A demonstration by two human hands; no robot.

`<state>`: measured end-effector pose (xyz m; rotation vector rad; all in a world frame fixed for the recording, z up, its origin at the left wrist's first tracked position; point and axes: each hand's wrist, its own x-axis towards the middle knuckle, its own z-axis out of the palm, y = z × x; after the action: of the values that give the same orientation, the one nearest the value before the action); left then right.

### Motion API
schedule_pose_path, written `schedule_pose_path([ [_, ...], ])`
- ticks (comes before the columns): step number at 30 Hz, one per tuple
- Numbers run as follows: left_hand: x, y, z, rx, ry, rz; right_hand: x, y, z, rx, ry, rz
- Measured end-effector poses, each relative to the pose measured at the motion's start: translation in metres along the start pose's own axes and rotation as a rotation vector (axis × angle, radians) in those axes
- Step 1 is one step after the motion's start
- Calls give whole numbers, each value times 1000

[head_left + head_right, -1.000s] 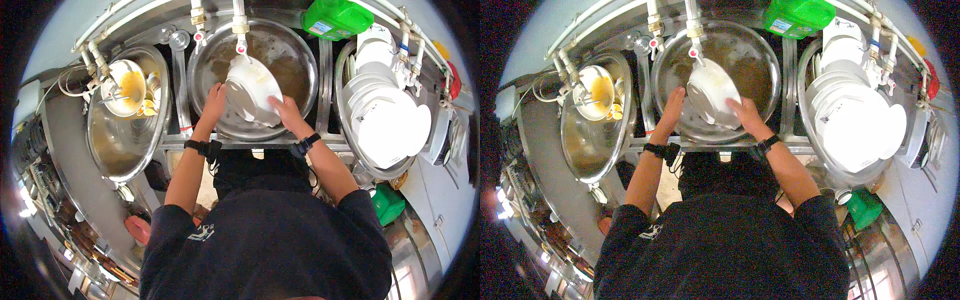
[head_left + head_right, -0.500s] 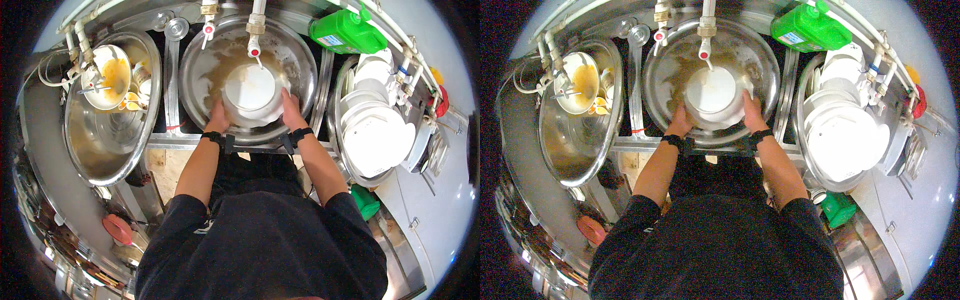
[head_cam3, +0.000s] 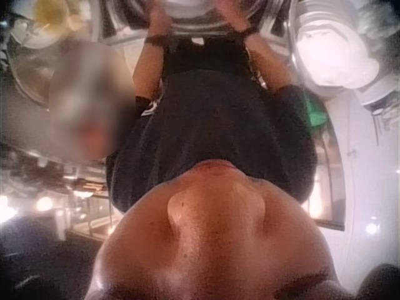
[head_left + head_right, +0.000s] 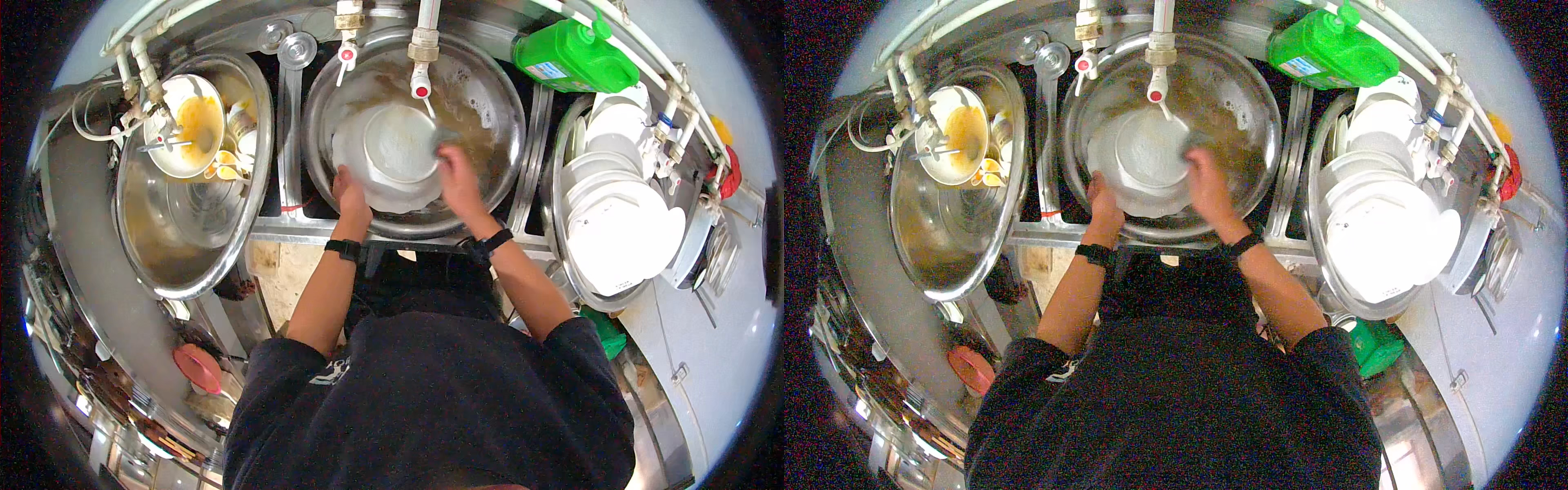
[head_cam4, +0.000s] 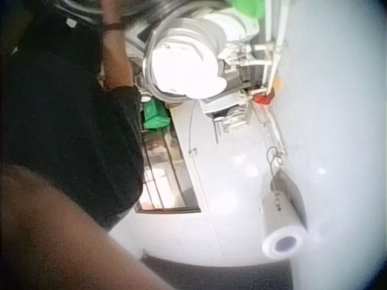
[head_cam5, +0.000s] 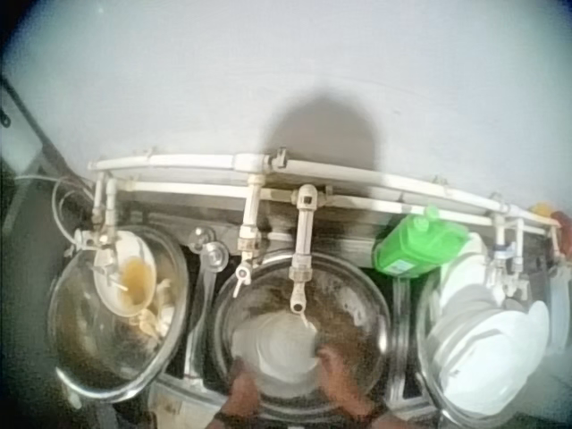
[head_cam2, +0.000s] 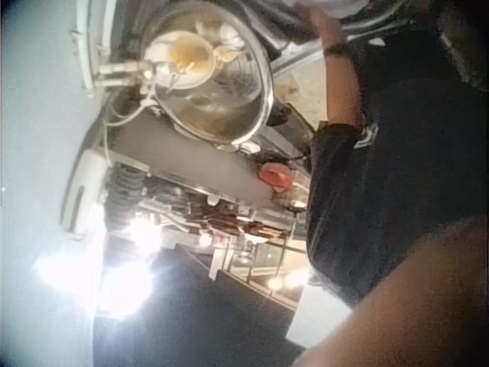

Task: The person washes plates and bowls in a sink with soapy water using a sponge, rinses them under a tap, stacks them into a large metal basin, and then carries the basin away.

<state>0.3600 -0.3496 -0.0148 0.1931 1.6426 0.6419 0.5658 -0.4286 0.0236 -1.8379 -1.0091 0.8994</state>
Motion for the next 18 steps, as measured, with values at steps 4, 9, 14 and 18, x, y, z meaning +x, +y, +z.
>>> schedule_pose_path([
  [4, -3, -5, -4, -161, -142, 26, -18, -30, 39, -155, -317, -302],
  [9, -9, -12, -9, -272, -263, 7, 29, -21, 50, -376, -329, -363],
  [14, -15, -3, -5, -246, -258, 48, -10, -25, 19, -557, -461, -228],
  [18, -15, -4, -17, -213, -239, 71, -4, -42, 48, -341, -455, -364],
])
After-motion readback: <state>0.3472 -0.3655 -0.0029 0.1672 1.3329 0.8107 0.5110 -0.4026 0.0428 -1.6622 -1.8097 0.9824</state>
